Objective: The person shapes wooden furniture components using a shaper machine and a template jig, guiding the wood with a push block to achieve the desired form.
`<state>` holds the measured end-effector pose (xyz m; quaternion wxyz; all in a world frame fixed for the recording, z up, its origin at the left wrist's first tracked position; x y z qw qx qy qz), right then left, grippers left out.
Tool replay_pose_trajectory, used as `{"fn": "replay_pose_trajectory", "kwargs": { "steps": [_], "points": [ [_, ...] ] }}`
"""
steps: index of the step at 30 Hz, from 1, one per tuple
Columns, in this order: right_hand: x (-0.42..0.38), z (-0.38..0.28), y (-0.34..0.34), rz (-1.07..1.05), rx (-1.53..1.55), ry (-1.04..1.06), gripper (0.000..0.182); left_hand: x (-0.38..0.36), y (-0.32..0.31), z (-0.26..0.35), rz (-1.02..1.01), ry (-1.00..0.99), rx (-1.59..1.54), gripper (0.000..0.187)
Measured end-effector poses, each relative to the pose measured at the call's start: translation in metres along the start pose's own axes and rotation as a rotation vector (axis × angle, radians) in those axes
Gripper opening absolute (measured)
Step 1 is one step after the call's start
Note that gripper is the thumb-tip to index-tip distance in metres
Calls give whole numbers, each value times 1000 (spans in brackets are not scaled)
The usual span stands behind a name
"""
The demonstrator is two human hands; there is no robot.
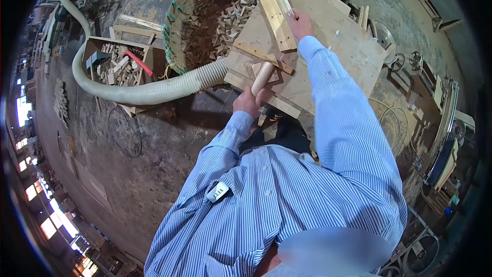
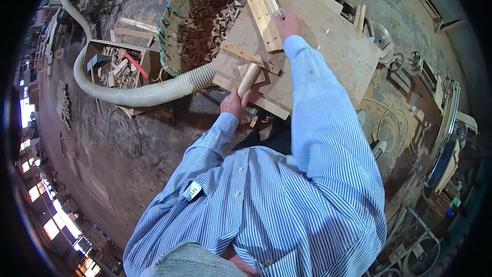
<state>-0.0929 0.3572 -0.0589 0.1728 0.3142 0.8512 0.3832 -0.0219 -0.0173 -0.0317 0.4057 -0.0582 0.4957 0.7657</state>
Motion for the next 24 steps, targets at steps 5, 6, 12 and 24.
{"fn": "replay_pose_trajectory", "kwargs": {
  "steps": [5, 6, 12, 24],
  "points": [
    [25, 13, 4, 17, -4, -11, 38, 23, -3, 12, 23, -3, 30, 54],
    [32, 15, 5, 5, -16, -13, 39, 29, -3, 15, 44, -14, 25, 55],
    [69, 26, 17, -26, -7, -29, 42, 60, 2, 41, 53, 8, 51, 54],
    [104, 30, 36, -119, -46, -55, 42, 87, 5, 63, 57, 2, 79, 57]
  ]
}}
Point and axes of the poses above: each hand's wrist, its own x-axis towards the middle knuckle, its own y-axis out of the back of the hand, z = x × y, the point moved 5 cm from there along x, towards the middle knuckle, and after that the axes turned 10 degrees about -z, right-handed, at the moved point
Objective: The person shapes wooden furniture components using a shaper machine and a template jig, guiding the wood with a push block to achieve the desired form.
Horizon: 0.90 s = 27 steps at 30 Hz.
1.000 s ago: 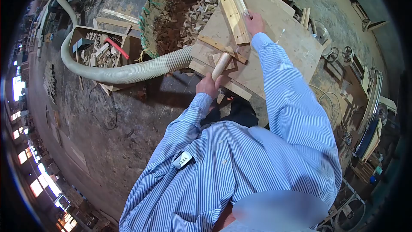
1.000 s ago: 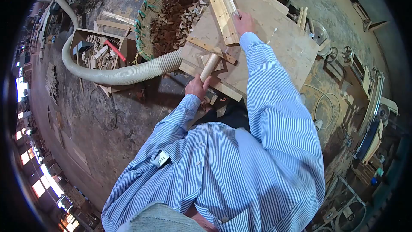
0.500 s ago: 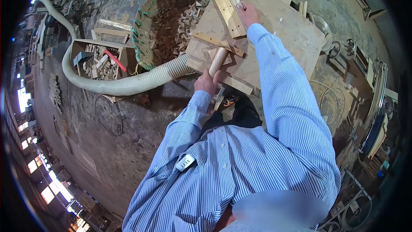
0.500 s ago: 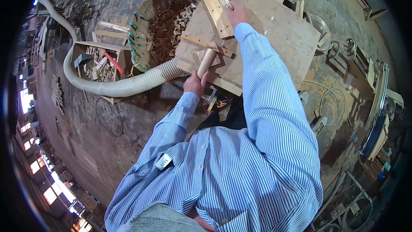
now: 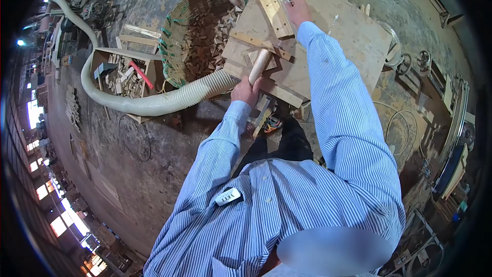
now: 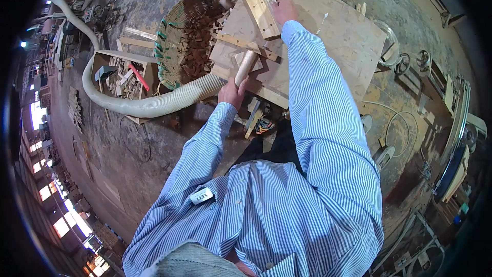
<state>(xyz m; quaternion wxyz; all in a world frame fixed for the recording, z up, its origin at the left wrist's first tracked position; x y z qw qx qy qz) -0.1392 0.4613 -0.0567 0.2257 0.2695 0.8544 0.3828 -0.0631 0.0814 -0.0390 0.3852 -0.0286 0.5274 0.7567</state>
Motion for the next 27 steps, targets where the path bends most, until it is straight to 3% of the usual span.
{"fn": "replay_pose_trajectory", "kwargs": {
  "steps": [5, 8, 10, 11, 14, 16, 21, 23, 27],
  "points": [
    [-46, -16, 5, 2, 12, 26, 43, -14, -3, -13, -28, 28, -4, 57],
    [-68, -20, 7, 161, 6, 119, 45, -25, -4, -23, -56, 53, -3, 58],
    [-78, -15, 4, -34, 36, 75, 49, -35, -5, -30, -64, 52, -10, 58],
    [-84, -16, 5, -33, 29, 80, 49, -41, -4, -33, -53, 31, -10, 60],
    [-109, -19, 10, 116, -28, 46, 42, -54, -5, -43, -57, 26, -18, 62],
    [-128, -28, 13, 219, -117, 218, 33, -63, -6, -50, -74, 33, -23, 62],
    [-170, -29, -14, 242, 0, 187, 27, -84, -5, -63, -90, 33, -73, 60],
    [-184, -29, -23, 189, -19, 46, 25, -91, -7, -68, -86, 27, -83, 60],
    [-190, -37, -28, 179, 13, 5, 26, -99, -5, -73, -99, 34, -77, 61]
  ]
}}
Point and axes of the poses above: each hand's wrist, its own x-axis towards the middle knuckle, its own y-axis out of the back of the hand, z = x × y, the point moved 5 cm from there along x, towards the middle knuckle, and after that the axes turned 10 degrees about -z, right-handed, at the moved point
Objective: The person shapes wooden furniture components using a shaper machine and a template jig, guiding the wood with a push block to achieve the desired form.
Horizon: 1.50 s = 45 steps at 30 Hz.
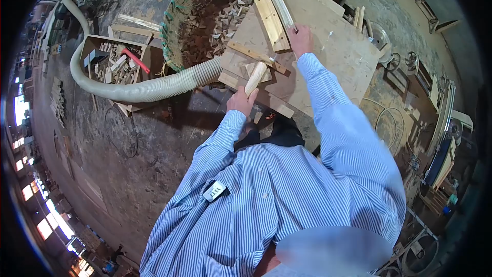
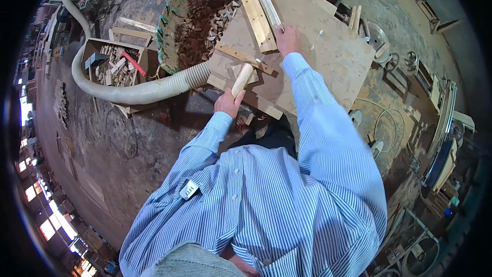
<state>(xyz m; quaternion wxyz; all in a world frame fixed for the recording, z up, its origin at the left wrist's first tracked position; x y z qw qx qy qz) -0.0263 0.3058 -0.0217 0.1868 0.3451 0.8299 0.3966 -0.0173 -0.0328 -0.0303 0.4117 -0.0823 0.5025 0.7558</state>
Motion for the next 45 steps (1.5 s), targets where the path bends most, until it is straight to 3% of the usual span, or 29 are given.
{"fn": "replay_pose_trajectory", "kwargs": {
  "steps": [18, 45],
  "points": [
    [79, 4, -28, -83, -58, 54, 34, 7, 1, 6, -17, -13, -22, 53],
    [129, 29, -38, -13, 1, 115, 33, 40, 1, 26, 26, -26, -13, 54]
  ]
}}
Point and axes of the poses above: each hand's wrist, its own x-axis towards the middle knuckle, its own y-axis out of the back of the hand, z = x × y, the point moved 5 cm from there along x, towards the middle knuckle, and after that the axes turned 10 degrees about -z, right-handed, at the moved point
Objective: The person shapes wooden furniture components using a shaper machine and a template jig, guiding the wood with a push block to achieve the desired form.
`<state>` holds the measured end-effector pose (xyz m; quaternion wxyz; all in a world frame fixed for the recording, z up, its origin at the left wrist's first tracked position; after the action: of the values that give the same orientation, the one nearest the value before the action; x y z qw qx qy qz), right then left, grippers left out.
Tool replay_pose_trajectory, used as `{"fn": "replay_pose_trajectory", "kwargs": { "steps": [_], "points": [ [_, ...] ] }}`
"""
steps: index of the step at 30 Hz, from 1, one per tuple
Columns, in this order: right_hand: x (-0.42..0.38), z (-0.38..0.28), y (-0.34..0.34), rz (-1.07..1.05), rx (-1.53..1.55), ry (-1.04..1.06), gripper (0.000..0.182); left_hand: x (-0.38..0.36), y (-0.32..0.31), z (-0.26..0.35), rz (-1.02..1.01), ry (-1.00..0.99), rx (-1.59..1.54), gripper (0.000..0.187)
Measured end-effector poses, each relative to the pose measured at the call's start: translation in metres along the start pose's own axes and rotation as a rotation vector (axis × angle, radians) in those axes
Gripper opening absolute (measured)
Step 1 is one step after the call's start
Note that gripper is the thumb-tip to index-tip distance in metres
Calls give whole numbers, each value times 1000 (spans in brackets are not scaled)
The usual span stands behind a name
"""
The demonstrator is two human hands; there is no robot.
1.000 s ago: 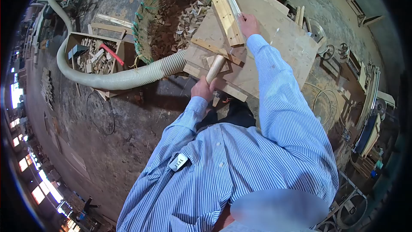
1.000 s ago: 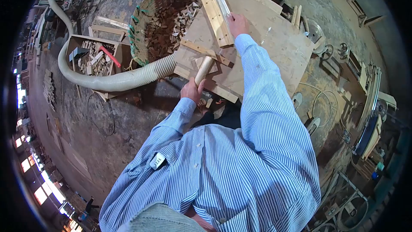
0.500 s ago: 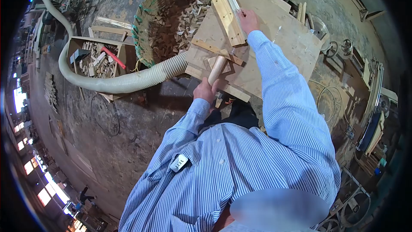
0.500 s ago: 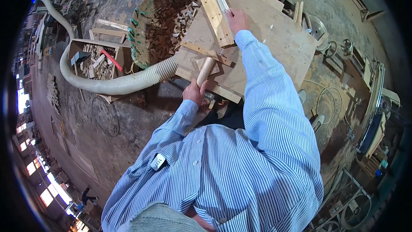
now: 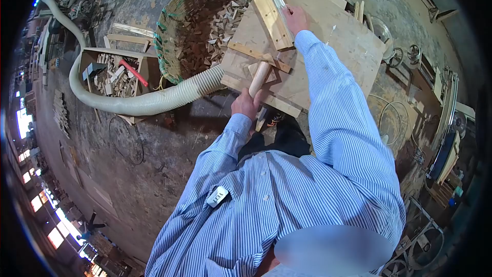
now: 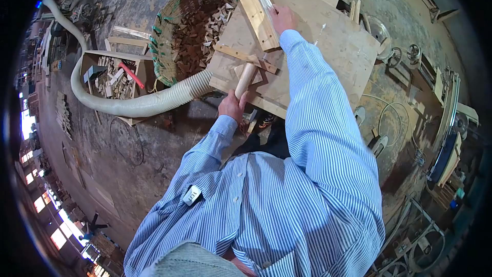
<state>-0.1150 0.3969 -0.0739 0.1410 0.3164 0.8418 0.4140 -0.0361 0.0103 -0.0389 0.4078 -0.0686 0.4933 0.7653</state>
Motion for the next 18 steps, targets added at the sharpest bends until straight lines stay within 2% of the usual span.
{"fn": "replay_pose_trajectory", "kwargs": {
  "steps": [6, 8, 15, 18],
  "points": [
    [27, 3, 14, -1, 12, -12, 35, 26, 2, 18, 9, 9, 20, 55],
    [37, 8, 17, -67, 8, -65, 35, 33, 4, 26, 3, 21, 33, 56],
    [64, 27, 12, -26, 1, 7, 38, 45, 7, 44, 38, 19, 36, 59],
    [65, 26, 16, -87, 43, -1, 42, 45, 8, 44, 43, 20, 36, 60]
  ]
}}
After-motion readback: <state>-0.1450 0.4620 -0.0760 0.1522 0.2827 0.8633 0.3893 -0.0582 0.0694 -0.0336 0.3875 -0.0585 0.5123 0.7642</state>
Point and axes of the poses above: each hand's wrist, its own x-axis towards the middle knuckle, its own y-axis out of the back of the hand, z = x × y, the point moved 5 cm from there along x, towards the middle knuckle, and after that the axes turned 10 degrees about -z, right-handed, at the moved point
